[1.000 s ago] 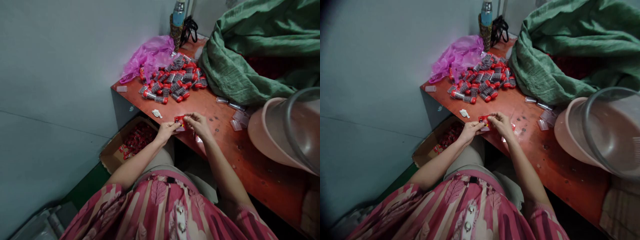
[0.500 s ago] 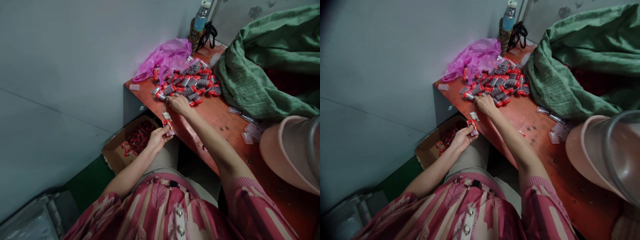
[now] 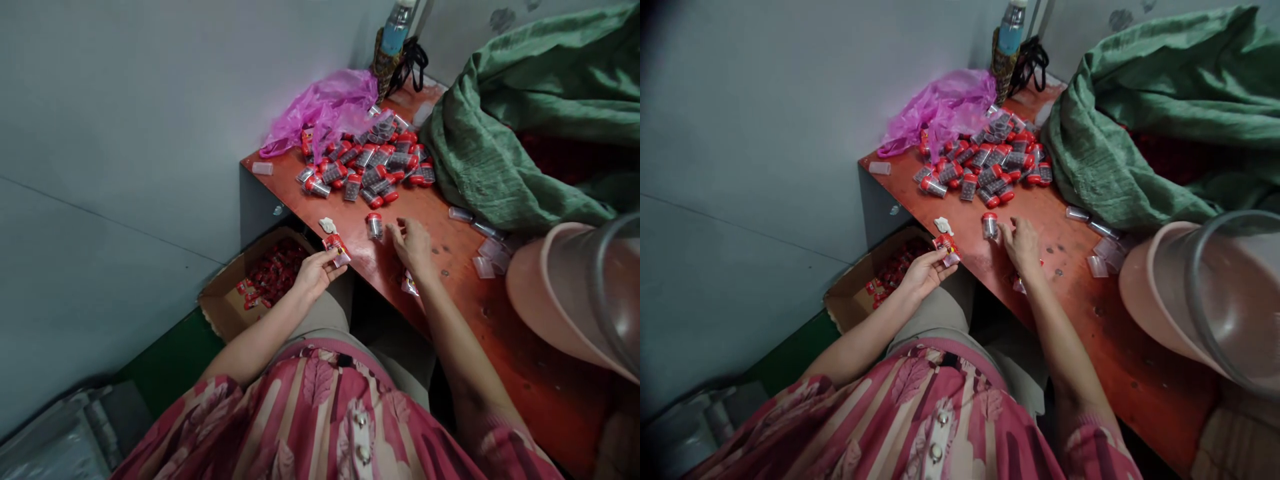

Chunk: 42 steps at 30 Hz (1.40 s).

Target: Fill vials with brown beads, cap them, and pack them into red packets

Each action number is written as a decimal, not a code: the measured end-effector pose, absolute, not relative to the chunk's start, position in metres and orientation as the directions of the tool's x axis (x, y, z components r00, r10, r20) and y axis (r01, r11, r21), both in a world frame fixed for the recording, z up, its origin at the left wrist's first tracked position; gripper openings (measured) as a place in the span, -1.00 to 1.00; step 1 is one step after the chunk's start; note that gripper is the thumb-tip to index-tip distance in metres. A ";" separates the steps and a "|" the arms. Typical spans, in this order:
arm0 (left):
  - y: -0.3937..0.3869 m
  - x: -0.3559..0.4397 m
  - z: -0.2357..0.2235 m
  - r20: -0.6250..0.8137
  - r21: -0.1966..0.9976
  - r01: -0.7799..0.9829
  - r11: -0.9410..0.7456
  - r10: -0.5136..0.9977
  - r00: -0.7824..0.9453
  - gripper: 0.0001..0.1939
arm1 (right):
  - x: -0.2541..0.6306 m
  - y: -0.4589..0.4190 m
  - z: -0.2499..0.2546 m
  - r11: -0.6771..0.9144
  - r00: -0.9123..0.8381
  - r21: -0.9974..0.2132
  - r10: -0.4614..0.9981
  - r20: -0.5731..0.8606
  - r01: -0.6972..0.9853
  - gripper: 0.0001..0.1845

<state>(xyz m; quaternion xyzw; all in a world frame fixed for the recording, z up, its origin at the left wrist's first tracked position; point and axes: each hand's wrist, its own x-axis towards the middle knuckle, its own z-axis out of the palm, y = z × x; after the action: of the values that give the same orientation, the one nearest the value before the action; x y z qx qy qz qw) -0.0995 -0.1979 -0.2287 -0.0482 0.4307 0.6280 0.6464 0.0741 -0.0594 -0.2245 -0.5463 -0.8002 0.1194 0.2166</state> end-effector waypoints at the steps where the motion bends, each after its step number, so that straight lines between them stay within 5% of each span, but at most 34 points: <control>1: -0.197 -0.097 -0.228 -0.610 0.484 -0.854 0.192 0.773 -0.172 -0.93 | 0.070 -0.062 -0.223 0.292 -0.248 -0.397 0.956 0.159 0.870 -0.46; 4: -0.194 -0.089 -0.226 -0.610 0.466 -0.876 0.126 0.763 -0.214 -0.91 | 0.051 -0.062 -0.222 0.211 -0.207 -0.314 0.977 0.046 0.926 -0.43; 7: -0.192 -0.085 -0.222 -0.637 0.410 -0.910 0.060 0.733 -0.238 -0.93 | 0.041 -0.054 -0.222 0.216 -0.237 -0.376 0.971 -0.009 0.901 -0.59; 10: -0.191 -0.085 -0.220 -0.661 0.354 -0.935 0.018 0.711 -0.237 -0.93 | 0.045 -0.063 -0.221 0.166 -0.237 -0.610 0.971 -0.036 0.774 -0.69; 13: -0.188 -0.085 -0.222 -0.665 0.329 -0.944 0.001 0.710 -0.231 -0.93 | 0.059 -0.098 -0.218 0.037 -0.228 -0.906 0.971 -0.066 0.422 -0.67; 15: -0.185 -0.082 -0.223 -0.665 0.323 -0.946 -0.001 0.711 -0.228 -0.92 | 0.067 -0.129 -0.216 -0.011 -0.220 -0.975 0.973 -0.061 0.221 -0.70; 18: -0.179 -0.071 -0.221 -0.645 0.319 -0.948 -0.003 0.732 -0.220 -0.89 | 0.071 -0.166 -0.217 -0.034 -0.218 -0.995 0.974 -0.053 0.090 -0.72; 25: -0.173 -0.048 -0.214 -0.592 0.328 -0.943 0.051 0.789 -0.163 -0.90 | 0.074 -0.178 -0.226 -0.009 -0.156 -0.992 0.987 -0.029 0.127 -0.69; 34: -0.171 -0.044 -0.213 -0.350 0.574 -0.808 0.131 0.931 -0.098 -0.74 | 0.081 -0.179 -0.224 -0.011 -0.075 -0.998 0.997 -0.016 0.063 -0.69; 42: -0.169 -0.039 -0.214 -0.361 0.703 -0.666 0.251 0.932 -0.030 -0.68 | 0.084 -0.179 -0.231 0.033 -0.059 -0.999 0.998 0.030 0.043 -0.73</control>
<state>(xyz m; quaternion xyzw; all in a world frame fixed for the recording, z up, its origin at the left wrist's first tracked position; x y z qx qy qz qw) -0.0386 -0.1692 -0.2142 0.1630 0.4087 0.5900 0.6769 0.0840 -0.1794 -0.2311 -0.4880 -0.5331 0.4955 0.4818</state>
